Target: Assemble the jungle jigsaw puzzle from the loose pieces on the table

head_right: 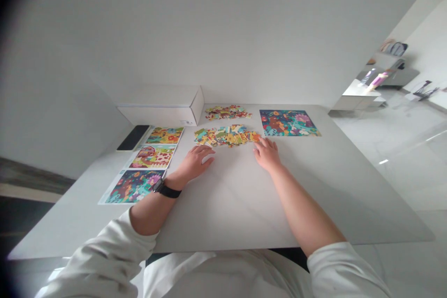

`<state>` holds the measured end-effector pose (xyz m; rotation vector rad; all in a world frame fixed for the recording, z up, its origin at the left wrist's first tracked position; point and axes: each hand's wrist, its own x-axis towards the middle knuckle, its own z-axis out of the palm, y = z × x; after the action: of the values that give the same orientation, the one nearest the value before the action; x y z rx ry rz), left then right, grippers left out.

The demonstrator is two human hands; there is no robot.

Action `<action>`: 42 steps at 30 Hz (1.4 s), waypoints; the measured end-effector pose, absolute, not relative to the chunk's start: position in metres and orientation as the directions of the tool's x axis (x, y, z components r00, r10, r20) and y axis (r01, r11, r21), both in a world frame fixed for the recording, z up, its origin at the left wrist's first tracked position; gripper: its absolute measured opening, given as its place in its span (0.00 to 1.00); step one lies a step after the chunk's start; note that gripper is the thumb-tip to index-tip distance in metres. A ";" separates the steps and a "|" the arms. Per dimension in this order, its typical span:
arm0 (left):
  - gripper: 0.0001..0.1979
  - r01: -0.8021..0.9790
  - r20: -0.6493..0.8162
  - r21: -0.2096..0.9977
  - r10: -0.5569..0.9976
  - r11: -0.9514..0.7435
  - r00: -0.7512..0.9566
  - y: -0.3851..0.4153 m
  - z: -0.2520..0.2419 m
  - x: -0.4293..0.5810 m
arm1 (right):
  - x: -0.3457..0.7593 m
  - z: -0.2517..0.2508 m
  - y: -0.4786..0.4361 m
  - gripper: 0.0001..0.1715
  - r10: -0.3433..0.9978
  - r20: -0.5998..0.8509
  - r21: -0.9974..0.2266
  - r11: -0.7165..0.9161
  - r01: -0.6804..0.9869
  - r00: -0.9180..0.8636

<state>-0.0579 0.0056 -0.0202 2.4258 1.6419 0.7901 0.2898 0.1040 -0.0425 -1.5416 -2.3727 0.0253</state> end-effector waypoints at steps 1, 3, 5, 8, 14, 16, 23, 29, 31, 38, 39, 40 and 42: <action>0.14 0.831 0.363 0.365 0.886 -0.419 0.287 0.006 -0.020 -0.058 | 0.289 -0.042 0.105 0.26 0.887 0.258 -0.182 0.433 0.883 -0.382; 0.14 0.824 0.377 0.362 0.877 -0.435 0.297 0.006 -0.019 -0.058 | 0.286 -0.041 0.108 0.26 0.879 0.268 -0.194 0.449 0.872 -0.393; 0.14 0.815 0.388 0.363 0.869 -0.451 0.307 0.006 -0.017 -0.057 | 0.283 -0.040 0.108 0.26 0.883 0.266 -0.211 0.446 0.870 -0.387; 0.13 0.804 0.405 0.371 0.860 -0.466 0.311 0.004 -0.015 -0.054 | 0.283 -0.036 0.107 0.26 0.869 0.308 -0.236 0.464 0.854 -0.387; 0.14 0.718 0.497 0.520 0.848 -0.462 0.185 -0.006 0.004 -0.046 | 0.299 -0.022 0.109 0.21 0.805 0.588 -0.588 0.489 0.645 -0.074; 0.14 0.611 0.502 0.660 0.862 -0.436 0.072 -0.010 0.016 -0.039 | 0.303 -0.012 0.110 0.19 0.834 0.536 -0.780 0.430 0.454 0.132; 0.21 -0.173 0.029 0.984 0.996 -0.043 -0.083 -0.019 0.044 0.002 | 0.278 0.031 0.074 0.23 0.954 0.300 -0.954 0.300 -0.006 -0.002; 0.26 -0.323 -0.235 0.905 0.958 0.277 0.164 -0.027 0.016 0.024 | 0.244 0.013 0.033 0.08 0.925 0.328 -0.911 0.363 0.196 -0.190; 0.25 -0.320 -0.220 0.912 0.965 0.255 0.143 -0.027 0.006 0.026 | 0.239 0.001 0.026 0.07 0.926 0.288 -0.900 0.348 0.260 -0.244; 0.26 -0.293 -0.118 0.948 0.992 0.126 0.043 -0.024 0.000 0.023 | 0.233 -0.012 0.019 0.20 0.891 0.284 -0.910 0.367 0.194 -0.354; 0.26 -0.292 -0.110 0.950 0.994 0.113 0.026 -0.023 0.000 0.023 | 0.233 -0.012 0.019 0.26 0.903 0.267 -0.932 0.330 0.147 -0.337; 0.25 -0.290 -0.099 0.952 0.995 0.098 0.010 -0.023 0.000 0.023 | 0.234 -0.012 0.019 0.31 0.915 0.240 -0.953 0.286 0.102 -0.324; 0.25 -0.286 -0.082 0.955 0.997 0.077 -0.008 -0.023 0.000 0.024 | 0.236 -0.012 0.020 0.37 0.931 0.176 -0.979 0.199 0.041 -0.321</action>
<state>0.0242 -0.0228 -0.0005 0.9276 1.0441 1.2879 0.2357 0.0205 -0.0118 -0.9469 -1.5814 1.2543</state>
